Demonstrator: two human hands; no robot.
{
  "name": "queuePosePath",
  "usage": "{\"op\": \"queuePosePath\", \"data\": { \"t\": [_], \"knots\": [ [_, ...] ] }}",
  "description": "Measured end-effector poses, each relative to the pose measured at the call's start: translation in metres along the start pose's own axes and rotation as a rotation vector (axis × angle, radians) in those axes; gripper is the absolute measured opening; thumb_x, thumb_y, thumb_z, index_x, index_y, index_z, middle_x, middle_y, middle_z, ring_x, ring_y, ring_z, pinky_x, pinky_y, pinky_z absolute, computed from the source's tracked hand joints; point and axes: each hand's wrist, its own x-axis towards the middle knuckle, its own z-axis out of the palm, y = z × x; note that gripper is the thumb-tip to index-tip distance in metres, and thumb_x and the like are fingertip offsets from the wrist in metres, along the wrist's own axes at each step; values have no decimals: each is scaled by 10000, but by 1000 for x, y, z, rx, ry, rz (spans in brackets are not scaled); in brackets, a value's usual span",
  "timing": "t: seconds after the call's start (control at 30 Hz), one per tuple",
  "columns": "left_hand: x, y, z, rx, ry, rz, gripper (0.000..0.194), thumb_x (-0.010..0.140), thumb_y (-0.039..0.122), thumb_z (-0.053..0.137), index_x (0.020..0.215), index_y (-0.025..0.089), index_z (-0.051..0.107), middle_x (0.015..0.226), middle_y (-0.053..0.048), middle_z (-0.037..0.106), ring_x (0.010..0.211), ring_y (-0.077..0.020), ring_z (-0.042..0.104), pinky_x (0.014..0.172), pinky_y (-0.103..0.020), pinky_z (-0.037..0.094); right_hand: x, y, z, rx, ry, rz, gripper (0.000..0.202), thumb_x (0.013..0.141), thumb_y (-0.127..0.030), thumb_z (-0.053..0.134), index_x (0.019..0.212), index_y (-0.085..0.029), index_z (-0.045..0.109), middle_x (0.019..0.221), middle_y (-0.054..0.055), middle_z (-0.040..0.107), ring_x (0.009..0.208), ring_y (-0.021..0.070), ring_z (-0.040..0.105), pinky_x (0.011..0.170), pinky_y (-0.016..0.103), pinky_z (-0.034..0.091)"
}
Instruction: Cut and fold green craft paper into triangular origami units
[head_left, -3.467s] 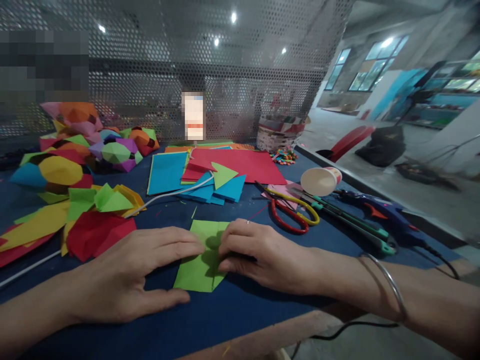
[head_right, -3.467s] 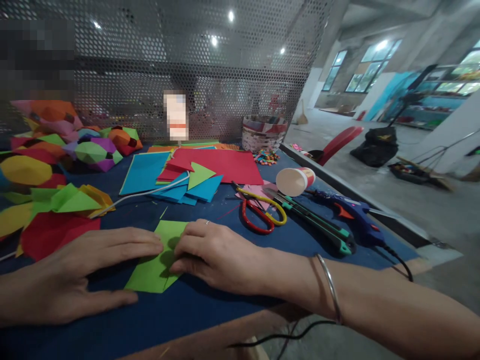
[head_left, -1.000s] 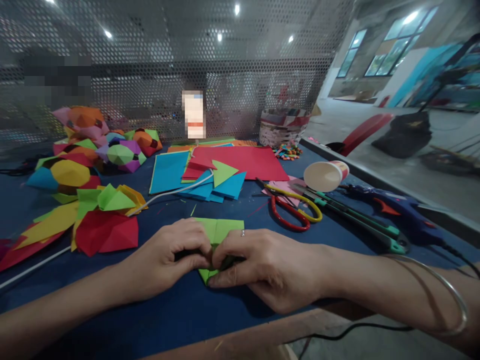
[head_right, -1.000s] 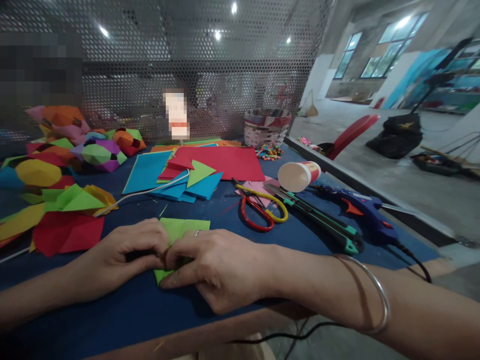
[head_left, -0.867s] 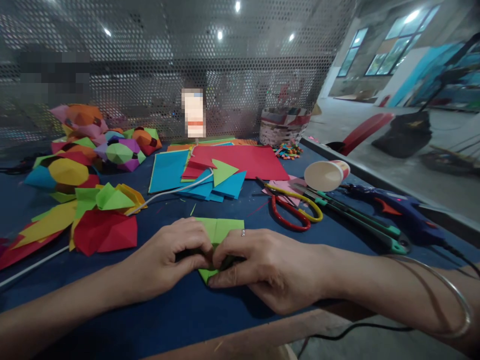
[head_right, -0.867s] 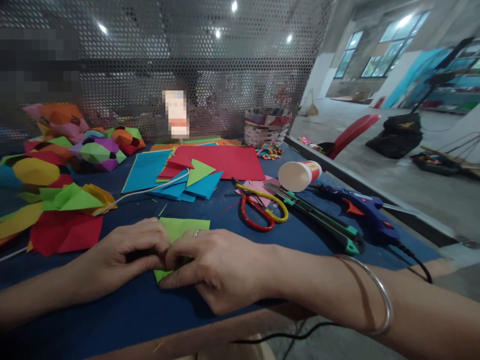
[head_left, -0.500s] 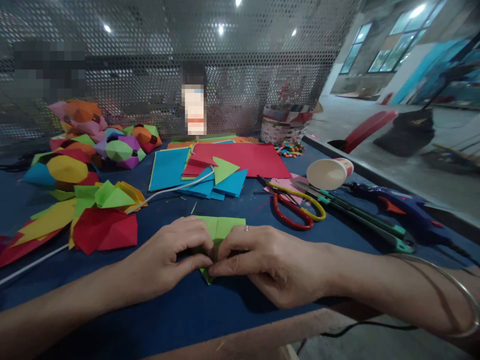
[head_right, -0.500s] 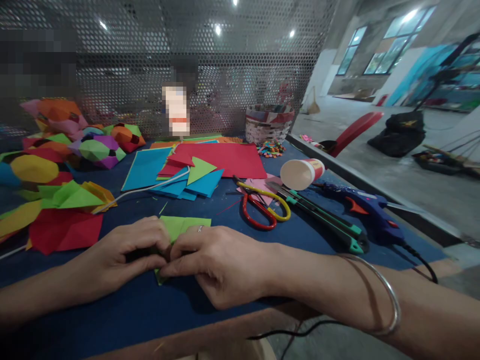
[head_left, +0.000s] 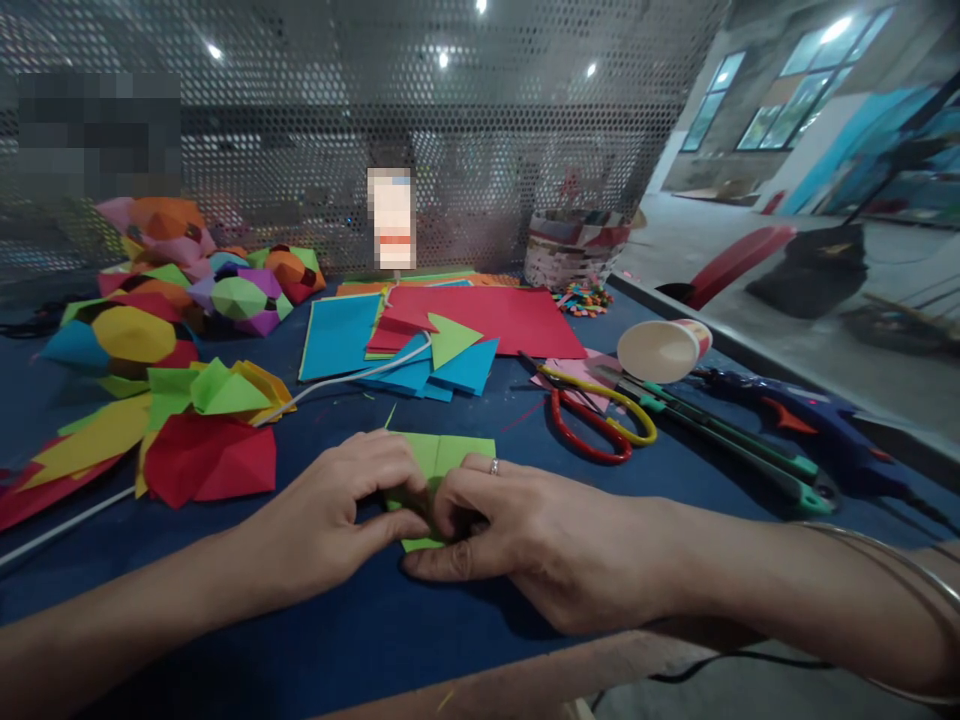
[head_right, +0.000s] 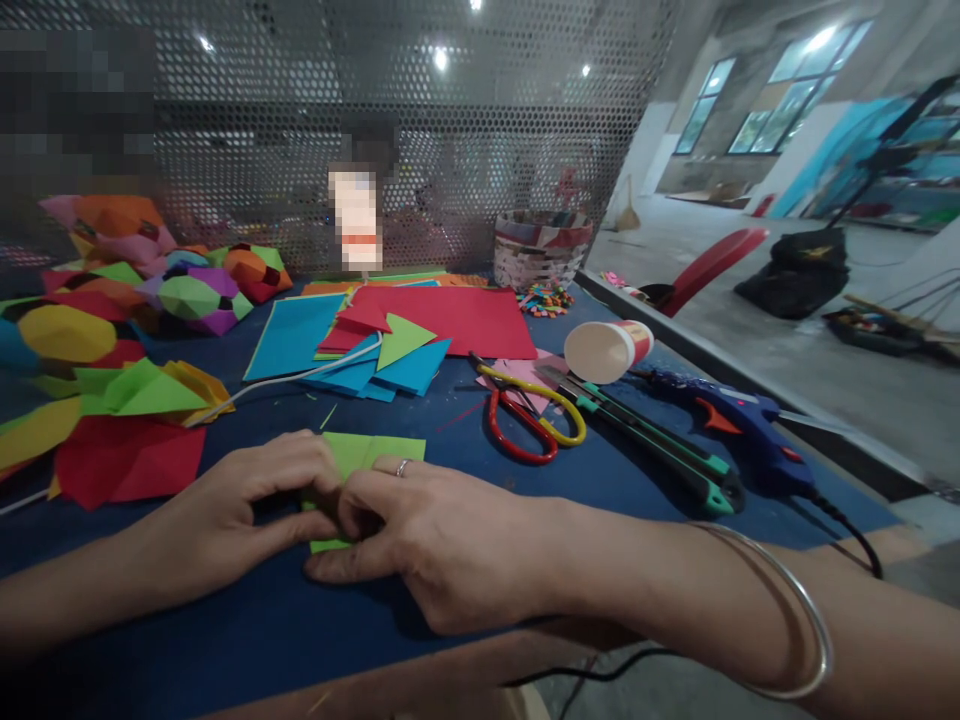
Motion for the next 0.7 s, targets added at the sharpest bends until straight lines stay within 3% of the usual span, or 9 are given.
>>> {"op": "queuePosePath", "data": {
  "t": [0.2, 0.37, 0.7],
  "knots": [
    [1, -5, 0, 6, 87, -154, 310, 825, 309, 807, 671, 199, 561, 786, 35, 590, 780, -175, 537, 707, -300, 377, 0, -3, -1, 11, -11, 19, 519, 870, -20, 529, 1345, -168, 680, 1096, 98, 603, 960, 191, 555, 907, 326, 472],
    [2, -1, -2, 20, 79, -373, 371, 684, 375, 878, 653, 204, 550, 862, 10, 590, 892, -235, 522, 762, -350, 393, 0, -3, 0, 41, -21, 18, 511, 875, -18, 537, 1352, -140, 676, 1073, 102, 586, 954, 196, 543, 882, 327, 459],
    [2, -3, -3, 74, 99, -462, 403, 678, 545, 809, 743, 225, 573, 930, -27, 593, 936, -279, 510, 835, -425, 405, 0, -5, -1, 49, -2, 30, 458, 936, -38, 493, 1339, -136, 686, 985, 82, 578, 858, 176, 517, 813, 300, 455]
  ]
}}
